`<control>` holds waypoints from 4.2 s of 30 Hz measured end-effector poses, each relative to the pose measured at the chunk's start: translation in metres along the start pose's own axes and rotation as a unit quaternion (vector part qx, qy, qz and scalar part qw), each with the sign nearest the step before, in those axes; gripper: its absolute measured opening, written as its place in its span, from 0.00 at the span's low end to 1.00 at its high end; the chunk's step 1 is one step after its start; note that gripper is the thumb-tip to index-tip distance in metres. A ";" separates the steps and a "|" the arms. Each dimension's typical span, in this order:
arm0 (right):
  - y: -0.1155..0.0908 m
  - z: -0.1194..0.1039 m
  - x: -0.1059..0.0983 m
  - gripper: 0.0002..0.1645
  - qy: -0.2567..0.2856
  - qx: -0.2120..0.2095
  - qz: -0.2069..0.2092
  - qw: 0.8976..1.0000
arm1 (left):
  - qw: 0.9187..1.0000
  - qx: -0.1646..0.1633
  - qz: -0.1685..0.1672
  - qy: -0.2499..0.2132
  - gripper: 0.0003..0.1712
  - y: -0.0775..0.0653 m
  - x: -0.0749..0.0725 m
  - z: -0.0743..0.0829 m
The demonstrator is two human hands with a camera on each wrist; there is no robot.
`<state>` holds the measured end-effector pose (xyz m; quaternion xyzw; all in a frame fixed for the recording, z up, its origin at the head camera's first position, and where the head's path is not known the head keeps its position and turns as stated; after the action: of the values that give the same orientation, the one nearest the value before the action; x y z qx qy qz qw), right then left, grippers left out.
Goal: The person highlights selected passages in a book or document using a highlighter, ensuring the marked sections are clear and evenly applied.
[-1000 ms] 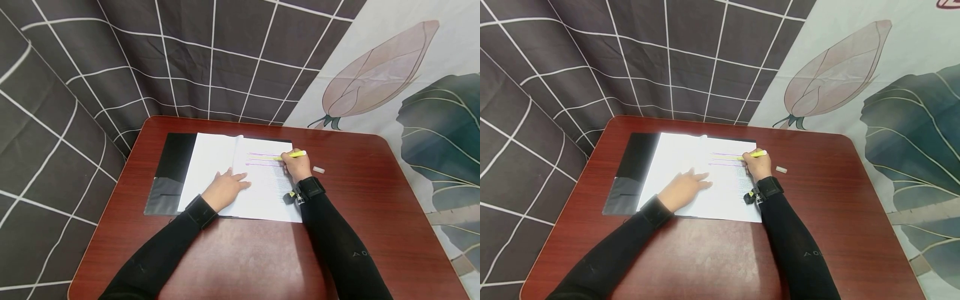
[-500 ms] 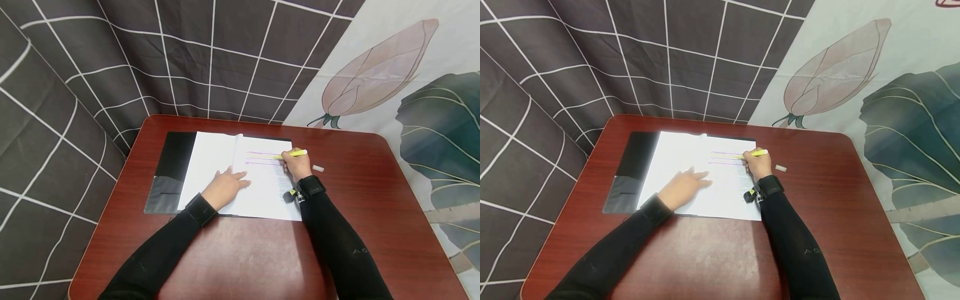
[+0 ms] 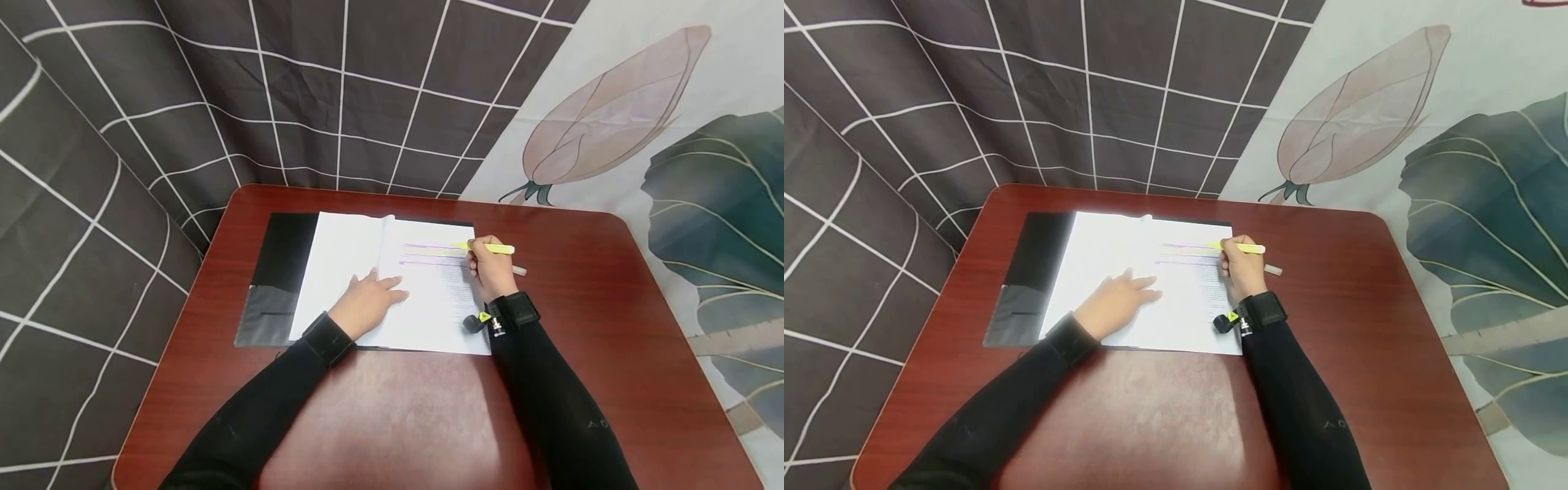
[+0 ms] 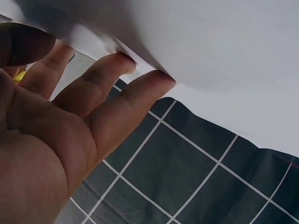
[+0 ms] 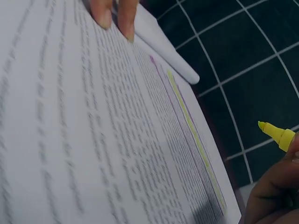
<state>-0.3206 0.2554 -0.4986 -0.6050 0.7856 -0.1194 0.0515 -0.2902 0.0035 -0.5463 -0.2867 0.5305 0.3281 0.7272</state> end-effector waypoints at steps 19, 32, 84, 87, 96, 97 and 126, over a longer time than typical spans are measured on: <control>0.001 0.044 -0.002 0.09 0.005 0.034 0.031 0.999 | 1.000 0.008 0.013 0.013 0.29 0.012 0.005 0.001; -0.002 0.047 -0.004 0.13 0.031 0.016 0.026 0.999 | 0.999 -0.005 0.036 0.033 0.26 0.004 -0.006 0.008; 0.000 0.042 0.075 0.14 -0.084 -0.041 -0.010 0.996 | 0.999 -0.008 0.008 0.035 0.27 0.012 0.007 -0.004; 0.001 0.044 0.076 0.14 -0.097 -0.044 -0.011 0.994 | 0.999 -0.007 0.003 0.040 0.27 0.013 0.007 -0.003; 0.002 0.046 0.078 0.13 -0.119 -0.036 -0.012 0.992 | 0.999 -0.012 -0.001 0.039 0.27 0.014 0.007 -0.005; 0.002 0.047 0.078 0.13 -0.121 -0.034 -0.011 0.992 | 0.999 -0.011 -0.001 0.039 0.27 0.014 0.007 -0.004; 0.002 0.037 0.066 0.12 -0.144 -0.022 0.010 0.989 | 0.999 -0.020 -0.007 0.049 0.26 0.016 0.009 -0.007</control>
<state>-0.3313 0.1875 -0.5307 -0.6090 0.7784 -0.0134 0.1517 -0.3045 0.0097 -0.5583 -0.3201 0.5572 0.3191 0.6966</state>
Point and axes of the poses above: each hand's wrist, its own y-axis towards the middle knuckle, its own x-axis out of the palm, z = x × y, the point moved 7 cm from there along y, towards the middle knuckle, and after that the axes turned 1 degree about y, right-handed, at the moved point
